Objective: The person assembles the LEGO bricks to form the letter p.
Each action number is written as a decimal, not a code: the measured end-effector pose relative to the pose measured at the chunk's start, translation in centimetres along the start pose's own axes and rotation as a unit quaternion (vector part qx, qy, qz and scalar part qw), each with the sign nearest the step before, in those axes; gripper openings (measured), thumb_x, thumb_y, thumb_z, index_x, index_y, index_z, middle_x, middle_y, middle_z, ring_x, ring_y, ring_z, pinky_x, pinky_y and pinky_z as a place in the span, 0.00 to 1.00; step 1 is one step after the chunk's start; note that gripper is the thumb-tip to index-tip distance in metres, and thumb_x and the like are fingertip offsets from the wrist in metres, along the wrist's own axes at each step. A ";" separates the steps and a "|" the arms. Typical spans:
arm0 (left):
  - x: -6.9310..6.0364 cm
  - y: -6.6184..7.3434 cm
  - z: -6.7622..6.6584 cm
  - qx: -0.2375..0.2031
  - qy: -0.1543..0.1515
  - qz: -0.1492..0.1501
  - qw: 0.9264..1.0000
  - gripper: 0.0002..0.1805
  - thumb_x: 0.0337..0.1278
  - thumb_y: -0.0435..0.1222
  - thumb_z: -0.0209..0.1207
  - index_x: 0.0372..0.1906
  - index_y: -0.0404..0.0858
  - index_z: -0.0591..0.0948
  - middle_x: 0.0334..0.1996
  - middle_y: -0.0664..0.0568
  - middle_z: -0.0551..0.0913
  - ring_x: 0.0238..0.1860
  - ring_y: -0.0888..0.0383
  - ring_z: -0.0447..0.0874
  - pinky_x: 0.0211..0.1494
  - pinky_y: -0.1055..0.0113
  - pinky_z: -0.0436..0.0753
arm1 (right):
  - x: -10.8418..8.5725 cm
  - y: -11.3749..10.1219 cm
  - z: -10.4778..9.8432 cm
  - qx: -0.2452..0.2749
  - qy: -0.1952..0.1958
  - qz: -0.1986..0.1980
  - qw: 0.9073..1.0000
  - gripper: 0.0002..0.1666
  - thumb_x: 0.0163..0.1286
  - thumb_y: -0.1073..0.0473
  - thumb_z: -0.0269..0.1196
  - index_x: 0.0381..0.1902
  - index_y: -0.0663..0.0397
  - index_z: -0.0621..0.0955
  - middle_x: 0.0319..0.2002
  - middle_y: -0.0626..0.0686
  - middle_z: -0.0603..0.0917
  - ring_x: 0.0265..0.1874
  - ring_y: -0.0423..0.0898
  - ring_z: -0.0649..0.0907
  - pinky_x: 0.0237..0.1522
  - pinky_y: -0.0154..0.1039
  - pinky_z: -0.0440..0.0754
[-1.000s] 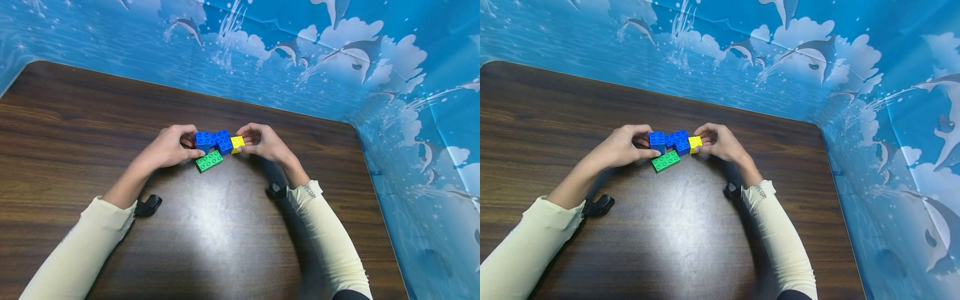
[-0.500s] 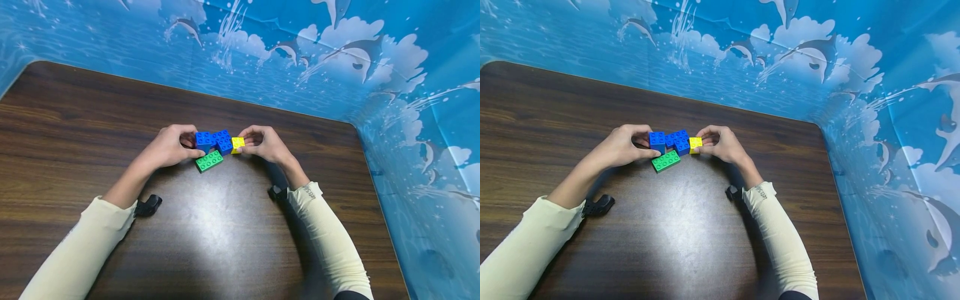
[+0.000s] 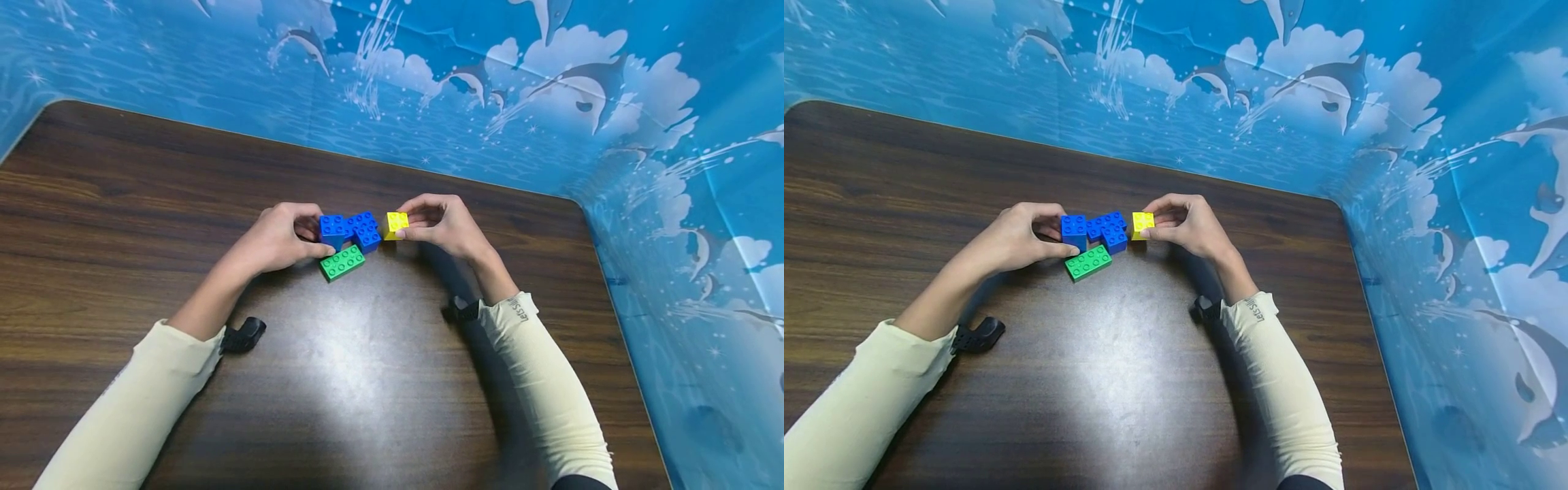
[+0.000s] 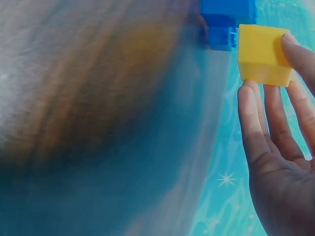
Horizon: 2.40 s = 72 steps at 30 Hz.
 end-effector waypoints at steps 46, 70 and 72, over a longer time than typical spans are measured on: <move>0.2 0.0 -0.2 -0.011 0.010 0.000 1.000 0.18 0.61 0.40 0.77 0.49 0.37 0.84 0.52 0.38 0.88 0.53 0.43 0.90 0.54 0.49 0.89 | 2.4 -8.7 3.2 -0.009 -0.043 -0.058 0.997 0.17 0.67 0.67 0.76 0.53 0.62 0.88 0.49 0.60 0.91 0.46 0.49 0.91 0.53 0.42 0.91; 0.1 -0.2 0.0 -0.002 0.009 -0.013 1.000 0.19 0.62 0.40 0.77 0.50 0.37 0.83 0.55 0.38 0.87 0.55 0.43 0.89 0.56 0.46 0.87 | 2.6 0.0 0.4 -0.025 0.011 0.051 0.998 0.18 0.69 0.66 0.75 0.56 0.63 0.86 0.53 0.62 0.89 0.47 0.52 0.90 0.49 0.34 0.90; 0.1 -0.3 0.0 -0.003 0.009 -0.012 1.000 0.19 0.62 0.40 0.77 0.50 0.37 0.83 0.55 0.38 0.87 0.55 0.42 0.89 0.56 0.46 0.87 | 2.5 0.4 0.4 -0.022 0.011 0.062 0.998 0.19 0.70 0.65 0.75 0.57 0.63 0.86 0.53 0.62 0.88 0.48 0.52 0.90 0.49 0.34 0.90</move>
Point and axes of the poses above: each hand's wrist, its own x-axis towards the middle knuckle, its own z-axis out of the palm, y = z × x, the point moved 7 cm from there along x, towards the middle knuckle
